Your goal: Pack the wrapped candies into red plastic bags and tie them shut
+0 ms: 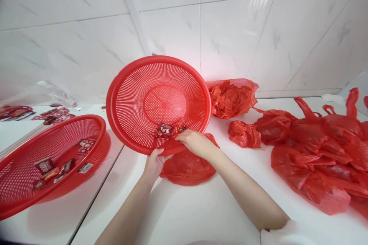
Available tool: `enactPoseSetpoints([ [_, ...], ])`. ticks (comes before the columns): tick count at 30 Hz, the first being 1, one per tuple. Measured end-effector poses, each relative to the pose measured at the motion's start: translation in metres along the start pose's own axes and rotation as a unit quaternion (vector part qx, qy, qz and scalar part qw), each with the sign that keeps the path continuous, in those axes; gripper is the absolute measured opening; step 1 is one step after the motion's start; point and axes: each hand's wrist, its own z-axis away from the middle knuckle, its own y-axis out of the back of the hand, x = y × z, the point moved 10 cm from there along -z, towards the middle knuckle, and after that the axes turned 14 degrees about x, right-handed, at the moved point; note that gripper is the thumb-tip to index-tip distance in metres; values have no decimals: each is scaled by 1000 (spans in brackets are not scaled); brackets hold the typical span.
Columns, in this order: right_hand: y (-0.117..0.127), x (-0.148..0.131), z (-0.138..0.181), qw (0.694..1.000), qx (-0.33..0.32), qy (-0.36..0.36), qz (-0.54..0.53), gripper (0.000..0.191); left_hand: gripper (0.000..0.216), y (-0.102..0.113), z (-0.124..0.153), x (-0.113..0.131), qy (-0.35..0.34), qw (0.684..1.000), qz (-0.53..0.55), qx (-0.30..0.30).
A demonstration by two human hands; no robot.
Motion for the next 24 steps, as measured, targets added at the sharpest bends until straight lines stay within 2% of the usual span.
enactPoseSetpoints([
  [3, 6, 24, 0, 998, 45, -53, 7, 36, 39, -1, 1, -5, 4, 1000, -1, 3],
  [5, 15, 44, 1, 985, 101, -133, -46, 33, 36, -1, 2, -7, 6, 1000, 1, 8],
  [7, 19, 66, 7, 948, 145, -240, -153, 29, 33, 0, 1, -8, 12, 1000, 3, 8],
  [9, 16, 82, 14, 891, 164, -329, -266, 30, 31, 0, 0, -8, 15, 1000, 7, 6],
  [11, 15, 87, 17, 849, 168, -366, -341, 33, 29, 1, -2, -5, 12, 1000, 15, 8],
  [12, 15, 86, 16, 841, 163, -369, -361, 33, 29, 2, -3, -4, 9, 1000, 18, 11],
  [14, 17, 81, 15, 840, 129, -365, -379, 32, 28, 5, -6, 0, 0, 1000, 23, 20],
  [20, 11, 41, 19, 875, -87, -300, -370, 31, 24, 11, -9, 13, -13, 998, 43, 45],
  [24, 2, 32, 26, 891, -145, -290, -318, 27, 22, 11, -8, 21, -20, 997, 51, 63],
])
